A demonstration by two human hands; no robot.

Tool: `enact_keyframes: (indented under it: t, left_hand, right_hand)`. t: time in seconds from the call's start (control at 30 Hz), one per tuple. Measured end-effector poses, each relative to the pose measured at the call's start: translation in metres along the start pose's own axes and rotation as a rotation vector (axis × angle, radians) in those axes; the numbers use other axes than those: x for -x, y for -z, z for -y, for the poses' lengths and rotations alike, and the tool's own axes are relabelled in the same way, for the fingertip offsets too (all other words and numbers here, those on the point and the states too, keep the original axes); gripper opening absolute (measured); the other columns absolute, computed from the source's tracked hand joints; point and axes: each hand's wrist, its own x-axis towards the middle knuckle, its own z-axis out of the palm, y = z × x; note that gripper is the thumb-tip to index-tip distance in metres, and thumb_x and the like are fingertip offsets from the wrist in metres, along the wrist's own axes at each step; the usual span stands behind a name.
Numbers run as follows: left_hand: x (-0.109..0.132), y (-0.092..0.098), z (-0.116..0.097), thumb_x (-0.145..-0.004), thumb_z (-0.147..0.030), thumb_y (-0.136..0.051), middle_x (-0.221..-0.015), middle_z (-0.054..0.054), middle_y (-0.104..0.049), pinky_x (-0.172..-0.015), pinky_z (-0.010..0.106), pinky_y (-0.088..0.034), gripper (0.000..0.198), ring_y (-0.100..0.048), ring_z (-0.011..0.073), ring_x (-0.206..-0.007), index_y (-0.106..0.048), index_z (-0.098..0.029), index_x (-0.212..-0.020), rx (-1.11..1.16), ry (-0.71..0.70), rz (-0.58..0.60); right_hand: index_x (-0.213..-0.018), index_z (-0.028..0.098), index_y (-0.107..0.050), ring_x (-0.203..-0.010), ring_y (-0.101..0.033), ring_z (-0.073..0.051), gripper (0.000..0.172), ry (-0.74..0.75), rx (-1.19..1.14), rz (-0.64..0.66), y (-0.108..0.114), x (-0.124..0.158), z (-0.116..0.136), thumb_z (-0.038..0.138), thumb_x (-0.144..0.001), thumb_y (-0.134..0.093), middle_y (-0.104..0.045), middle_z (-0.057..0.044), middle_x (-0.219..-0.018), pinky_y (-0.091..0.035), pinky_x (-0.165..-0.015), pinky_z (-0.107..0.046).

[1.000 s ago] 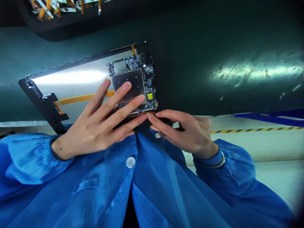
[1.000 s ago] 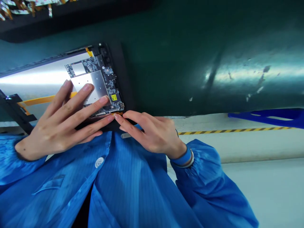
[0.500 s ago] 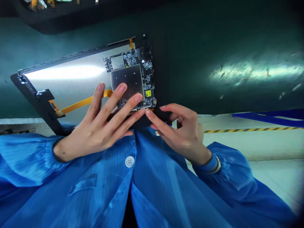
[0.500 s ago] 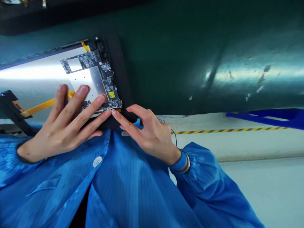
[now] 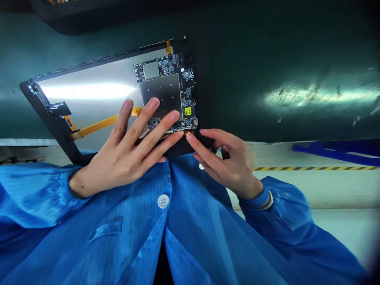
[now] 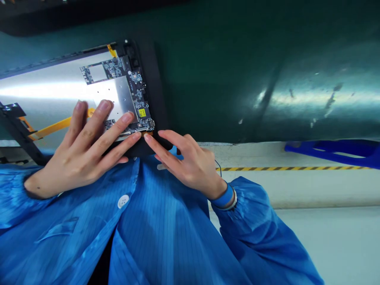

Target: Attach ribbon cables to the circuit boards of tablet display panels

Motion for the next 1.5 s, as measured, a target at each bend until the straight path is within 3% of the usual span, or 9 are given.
enact_keyframes:
  t: [0.13,0.33,0.5,0.73,0.97,1.17,1.37,1.5]
  left_hand:
    - [0.002,-0.002,0.002,-0.100,-0.042,-0.047,-0.160,0.015,-0.025,-0.126,0.055,-0.009,0.059,-0.013,0.0372,-0.148,-0.034,-0.015,-0.151,-0.039,-0.047,-0.041]
    - [0.003,-0.002,0.008,-0.101,-0.042,-0.045,-0.160,0.012,-0.027,-0.126,0.054,-0.009,0.056,-0.013,0.0332,-0.149,-0.032,-0.021,-0.151,0.052,-0.047,-0.035]
    - [0.003,-0.003,0.003,-0.099,-0.040,-0.051,-0.161,0.011,-0.024,-0.127,0.053,-0.006,0.059,-0.011,0.0340,-0.149,-0.032,-0.021,-0.151,0.049,-0.010,-0.025]
    - [0.002,-0.003,0.005,-0.102,-0.041,-0.045,-0.161,0.005,-0.027,-0.127,0.052,-0.012,0.058,-0.015,0.0294,-0.149,-0.024,-0.027,-0.154,0.057,0.008,-0.030]
    - [0.003,-0.001,0.012,-0.100,-0.036,-0.050,-0.158,0.010,-0.032,-0.128,0.048,-0.017,0.049,-0.024,0.0291,-0.148,-0.039,-0.020,-0.145,0.050,-0.048,-0.079]
    - [0.002,-0.002,0.012,-0.101,-0.044,-0.046,-0.156,0.007,-0.037,-0.128,0.040,-0.020,0.047,-0.033,0.0277,-0.145,-0.047,-0.020,-0.141,-0.022,-0.044,-0.130]
    - [0.000,0.001,0.011,-0.102,-0.032,-0.044,-0.155,0.002,-0.039,-0.129,0.037,-0.020,0.045,-0.030,0.0237,-0.148,-0.041,-0.021,-0.146,0.091,0.031,-0.101]
    - [-0.001,0.006,0.017,-0.104,-0.035,-0.041,-0.155,-0.002,-0.040,-0.128,0.035,-0.023,0.044,-0.030,0.0205,-0.148,-0.039,-0.026,-0.147,0.132,0.035,-0.059]
  right_hand:
    - [-0.134,0.030,-0.058,-0.070,-0.059,-0.012,0.041,-0.010,0.066,0.007,0.001,-0.002,0.006,0.020,-0.094,-0.059,-0.067,-0.004,-0.110,-0.047,-0.052,-0.023]
    - [-0.135,0.024,-0.058,-0.066,-0.057,-0.012,0.039,-0.010,0.201,-0.040,0.000,-0.005,0.017,0.027,-0.095,-0.060,-0.067,-0.006,-0.107,-0.047,-0.051,-0.024]
    - [-0.130,0.023,-0.060,-0.069,-0.059,-0.013,0.035,-0.002,0.095,-0.050,-0.004,-0.005,0.012,0.023,-0.095,-0.060,-0.065,-0.006,-0.108,-0.050,-0.052,-0.024]
    - [-0.131,0.025,-0.059,-0.082,-0.065,-0.013,0.041,0.027,-0.045,-0.036,-0.004,0.000,0.004,0.011,-0.092,-0.058,-0.061,-0.007,-0.119,-0.056,-0.058,-0.023]
    - [-0.131,0.023,-0.059,-0.075,-0.061,-0.012,0.038,0.038,0.108,-0.011,0.003,-0.008,0.011,0.016,-0.093,-0.060,-0.063,-0.007,-0.114,-0.055,-0.058,-0.023]
    - [-0.130,0.024,-0.060,-0.072,-0.058,-0.012,0.033,0.017,0.134,-0.011,0.002,-0.009,0.015,0.026,-0.098,-0.053,-0.061,-0.007,-0.112,-0.053,-0.054,-0.023]
    - [-0.130,0.025,-0.059,-0.067,-0.056,-0.011,0.034,0.006,0.087,-0.016,-0.002,-0.007,0.014,0.023,-0.097,-0.054,-0.061,-0.007,-0.111,-0.051,-0.050,-0.024]
    - [-0.136,0.029,-0.055,-0.070,-0.058,-0.011,0.040,-0.034,0.103,0.006,-0.004,-0.004,0.016,0.021,-0.097,-0.054,-0.064,-0.004,-0.111,-0.052,-0.056,-0.023]
